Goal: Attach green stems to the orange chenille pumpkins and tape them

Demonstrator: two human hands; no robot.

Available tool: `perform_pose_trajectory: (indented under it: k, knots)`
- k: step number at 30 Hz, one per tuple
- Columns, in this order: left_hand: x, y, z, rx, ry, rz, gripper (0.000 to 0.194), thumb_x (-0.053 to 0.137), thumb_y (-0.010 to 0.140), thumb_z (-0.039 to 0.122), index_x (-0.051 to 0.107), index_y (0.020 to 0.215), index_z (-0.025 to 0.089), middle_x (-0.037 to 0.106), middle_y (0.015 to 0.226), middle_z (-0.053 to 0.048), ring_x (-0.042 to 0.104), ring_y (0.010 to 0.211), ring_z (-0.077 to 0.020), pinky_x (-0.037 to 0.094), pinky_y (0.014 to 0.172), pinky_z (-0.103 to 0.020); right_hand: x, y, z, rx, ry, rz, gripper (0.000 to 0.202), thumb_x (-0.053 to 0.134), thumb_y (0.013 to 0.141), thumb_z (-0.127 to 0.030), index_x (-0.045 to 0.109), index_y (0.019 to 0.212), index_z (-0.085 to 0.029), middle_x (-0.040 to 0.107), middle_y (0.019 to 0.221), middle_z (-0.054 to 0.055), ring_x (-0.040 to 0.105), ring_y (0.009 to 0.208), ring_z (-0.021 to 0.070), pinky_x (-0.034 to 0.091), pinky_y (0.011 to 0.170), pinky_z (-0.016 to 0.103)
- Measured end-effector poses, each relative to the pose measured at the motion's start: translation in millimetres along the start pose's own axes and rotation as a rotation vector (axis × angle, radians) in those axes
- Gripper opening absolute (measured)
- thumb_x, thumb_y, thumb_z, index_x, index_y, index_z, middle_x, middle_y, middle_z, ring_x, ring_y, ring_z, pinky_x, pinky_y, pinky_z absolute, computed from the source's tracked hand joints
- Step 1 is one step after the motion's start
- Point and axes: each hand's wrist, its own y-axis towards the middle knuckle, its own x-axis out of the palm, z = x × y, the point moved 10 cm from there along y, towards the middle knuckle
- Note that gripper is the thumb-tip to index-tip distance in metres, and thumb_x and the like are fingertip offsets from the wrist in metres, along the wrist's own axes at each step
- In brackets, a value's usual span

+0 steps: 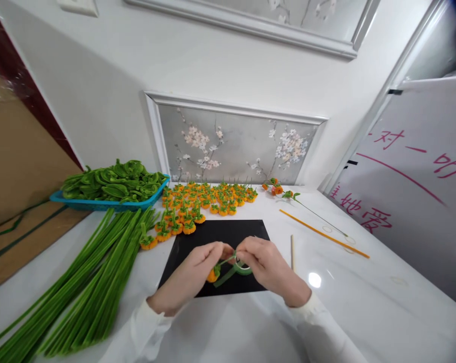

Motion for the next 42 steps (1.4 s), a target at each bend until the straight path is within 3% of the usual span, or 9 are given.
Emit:
perform_pose_trajectory:
  k: [2,4,9,13,18,23,27,36,42]
  knots:
    - [-18.7,0.7,-6.2,-0.036,-0.208,0.149,0.036,0.048,0.087,0.046,0.067,0.098,0.018,0.07,0.098,-0.01,0.06,0.1,-0.0241,0.046,0.081,-0.032,-7.8,-1.0,11.5,0.094,0.136,0.081,0.026,0.043,0.094,-0.027,0.052,0.071,-0.019,0.051,0.065,-0.001,0.047,0.061,0.0122,0.035,0.059,0.024]
    - [-30.4,1.3,-16.2,-0.073,-0.388,0.242,0.036,0.052,0.085,0.047,0.065,0.104,0.018,0.07,0.099,-0.01,0.062,0.097,-0.0236,0.048,0.079,-0.033,-11.9,-2.0,20.0,0.16,0.305,0.159,0.03,0.042,0.094,-0.033,0.048,0.068,-0.019,0.047,0.063,-0.002,0.043,0.058,0.0118,0.034,0.055,0.023]
    - [-11.1,6.0,-26.8,-0.09,-0.45,0.125,0.025,0.078,0.067,0.029,0.071,0.088,0.017,0.07,0.088,-0.004,0.063,0.078,-0.0135,0.049,0.079,-0.027,-4.5,-3.5,33.9,0.305,0.653,0.314,0.036,0.047,0.091,-0.043,0.046,0.064,-0.019,0.046,0.06,-0.002,0.041,0.057,0.0115,0.034,0.055,0.024]
    - [-0.3,4.9,-23.0,-0.022,-0.539,0.154,0.026,0.079,0.065,0.028,0.073,0.088,0.017,0.069,0.072,0.0,0.061,0.067,-0.0122,0.051,0.071,-0.027,25.4,-2.9,34.8,0.413,0.831,0.245,0.041,0.051,0.088,-0.048,0.047,0.06,-0.018,0.045,0.056,-0.002,0.037,0.052,0.0102,0.032,0.051,0.023]
    - [-7.7,7.0,-19.9,0.048,-0.6,0.21,0.019,0.079,0.065,0.029,0.074,0.075,0.014,0.066,0.065,-0.001,0.059,0.061,-0.0127,0.052,0.064,-0.027,47.8,-3.2,29.1,0.459,0.948,0.163,0.041,0.051,0.086,-0.052,0.054,0.066,-0.017,0.051,0.058,-0.001,0.043,0.052,0.0101,0.035,0.053,0.023]
    - [-9.5,8.0,-21.0,0.062,-0.618,0.191,0.014,0.074,0.073,0.028,0.073,0.074,0.014,0.064,0.069,-0.001,0.057,0.062,-0.0119,0.05,0.063,-0.026,44.4,-2.2,28.2,0.441,0.899,0.13,0.045,0.041,0.09,-0.055,0.06,0.078,-0.016,0.06,0.068,0.002,0.049,0.057,0.0109,0.04,0.056,0.023]
    - [0.6,7.0,-13.3,0.069,-0.588,0.12,0.015,0.072,0.074,0.028,0.072,0.07,0.014,0.058,0.06,0.001,0.053,0.059,-0.0104,0.047,0.06,-0.025,38.8,0.5,25.0,0.343,0.75,0.114,0.034,0.05,0.089,-0.044,0.061,0.072,-0.016,0.061,0.068,0.002,0.052,0.061,0.0117,0.042,0.06,0.023]
    - [-16.8,3.3,-19.4,0.102,-0.438,0.308,0.018,0.078,0.064,0.029,0.069,0.06,0.015,0.062,0.062,0.001,0.054,0.065,-0.0118,0.044,0.066,-0.024,29.6,-3.1,25.3,0.355,0.355,0.156,0.016,0.061,0.079,-0.023,0.066,0.065,-0.017,0.058,0.058,-0.002,0.048,0.056,0.0115,0.036,0.054,0.022]
    - [-12.3,4.3,-14.2,0.161,-0.346,0.258,0.018,0.073,0.072,0.031,0.066,0.063,0.017,0.057,0.059,0.002,0.048,0.057,-0.0106,0.042,0.056,-0.024,36.6,-2.7,22.7,0.305,0.36,0.113,0.027,0.053,0.086,-0.025,0.066,0.064,-0.016,0.059,0.058,-0.001,0.048,0.053,0.0107,0.036,0.052,0.022]
